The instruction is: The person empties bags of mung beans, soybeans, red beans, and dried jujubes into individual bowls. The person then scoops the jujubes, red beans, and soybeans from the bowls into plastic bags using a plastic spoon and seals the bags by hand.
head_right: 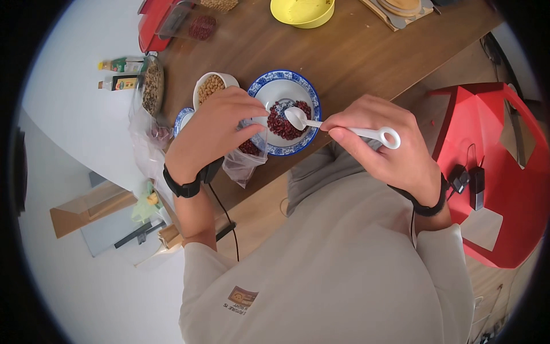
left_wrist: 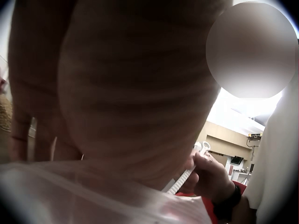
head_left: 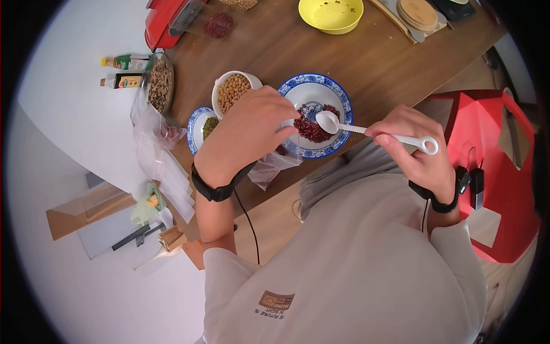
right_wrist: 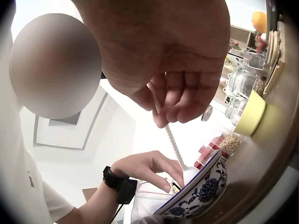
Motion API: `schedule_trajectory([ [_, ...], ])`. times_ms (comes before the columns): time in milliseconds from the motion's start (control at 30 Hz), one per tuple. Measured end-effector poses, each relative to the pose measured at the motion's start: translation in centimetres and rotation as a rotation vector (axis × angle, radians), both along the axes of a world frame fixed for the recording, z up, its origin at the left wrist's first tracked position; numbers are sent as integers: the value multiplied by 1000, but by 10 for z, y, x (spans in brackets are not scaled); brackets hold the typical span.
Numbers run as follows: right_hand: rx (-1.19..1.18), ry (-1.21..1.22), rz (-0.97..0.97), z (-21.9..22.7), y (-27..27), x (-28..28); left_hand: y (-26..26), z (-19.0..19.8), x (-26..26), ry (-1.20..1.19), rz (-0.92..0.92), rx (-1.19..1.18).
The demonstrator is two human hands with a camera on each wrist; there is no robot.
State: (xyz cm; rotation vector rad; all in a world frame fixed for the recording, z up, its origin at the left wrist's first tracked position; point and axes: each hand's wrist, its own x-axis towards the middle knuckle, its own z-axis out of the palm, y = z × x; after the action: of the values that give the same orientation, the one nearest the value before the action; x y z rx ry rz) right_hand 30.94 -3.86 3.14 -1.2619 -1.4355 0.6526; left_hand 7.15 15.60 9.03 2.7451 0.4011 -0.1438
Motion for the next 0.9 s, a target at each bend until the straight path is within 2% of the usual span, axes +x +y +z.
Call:
schedule_trajectory([
  [133, 9, 7, -5, -4, -2, 2, 2, 0, 4, 198, -42, 29],
  [267, 17, 27, -7, -6, -2, 4, -3, 9, -1, 296, -53, 57],
  [367, 11, 35, 10, -7, -1, 5, -6, 19, -12, 220, -59, 49],
  [433, 19, 62, 15, -8, 0, 4, -10, 29, -25, 11, 3, 78],
  [567, 3, 74, 46, -9, 3, 0, -18, 29, -47, -73, 119, 100],
  [733, 14, 23, 58, -5, 9, -6, -20, 28, -41, -163, 25, 14],
  [900, -6, 2, 59, -1, 6, -10, -18, 20, -28, -129, 3, -9],
])
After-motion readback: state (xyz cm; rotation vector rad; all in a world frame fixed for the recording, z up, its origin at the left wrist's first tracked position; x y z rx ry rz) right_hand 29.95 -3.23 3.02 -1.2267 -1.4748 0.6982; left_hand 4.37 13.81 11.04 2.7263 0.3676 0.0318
